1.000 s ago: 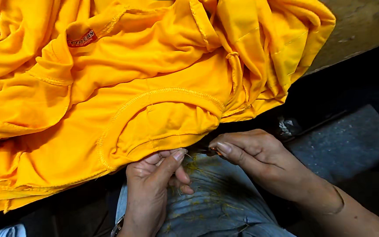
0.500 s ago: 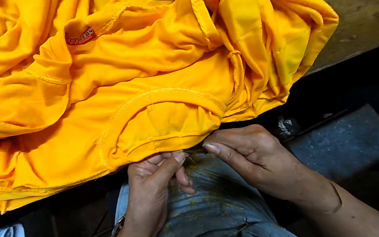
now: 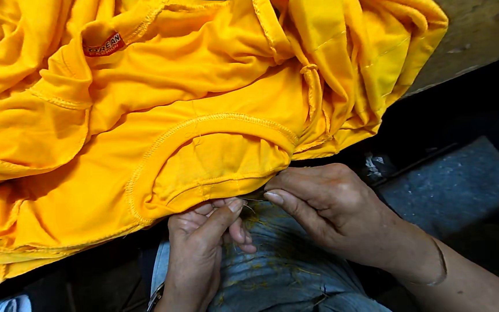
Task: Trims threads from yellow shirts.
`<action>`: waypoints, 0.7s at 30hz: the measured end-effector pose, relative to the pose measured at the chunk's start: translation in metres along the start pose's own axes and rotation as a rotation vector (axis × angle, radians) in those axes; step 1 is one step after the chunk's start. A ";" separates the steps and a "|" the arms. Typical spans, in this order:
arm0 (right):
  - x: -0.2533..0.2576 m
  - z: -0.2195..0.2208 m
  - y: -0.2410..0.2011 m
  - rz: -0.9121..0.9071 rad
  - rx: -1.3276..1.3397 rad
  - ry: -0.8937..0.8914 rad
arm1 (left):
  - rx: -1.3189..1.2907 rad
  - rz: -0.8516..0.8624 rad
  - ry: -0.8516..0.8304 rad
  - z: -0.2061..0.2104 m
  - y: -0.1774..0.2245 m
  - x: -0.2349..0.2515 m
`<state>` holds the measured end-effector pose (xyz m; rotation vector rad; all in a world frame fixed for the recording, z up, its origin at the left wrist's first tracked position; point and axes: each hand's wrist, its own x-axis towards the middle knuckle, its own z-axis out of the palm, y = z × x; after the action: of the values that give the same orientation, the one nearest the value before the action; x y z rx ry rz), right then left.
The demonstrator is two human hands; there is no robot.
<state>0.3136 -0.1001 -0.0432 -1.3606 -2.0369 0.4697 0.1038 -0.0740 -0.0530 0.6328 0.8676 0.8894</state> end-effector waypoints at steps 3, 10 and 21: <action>0.001 0.002 -0.001 -0.031 -0.067 0.024 | 0.000 0.000 -0.011 -0.001 -0.001 0.000; -0.002 -0.017 0.003 -0.002 0.043 -0.027 | 0.282 0.169 -0.026 -0.014 0.002 -0.003; 0.027 0.001 -0.028 0.002 0.287 0.216 | 0.045 0.250 0.103 -0.012 0.011 -0.008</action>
<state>0.2862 -0.0870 -0.0188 -1.1849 -1.7194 0.5654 0.0867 -0.0738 -0.0477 0.7505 0.9156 1.1380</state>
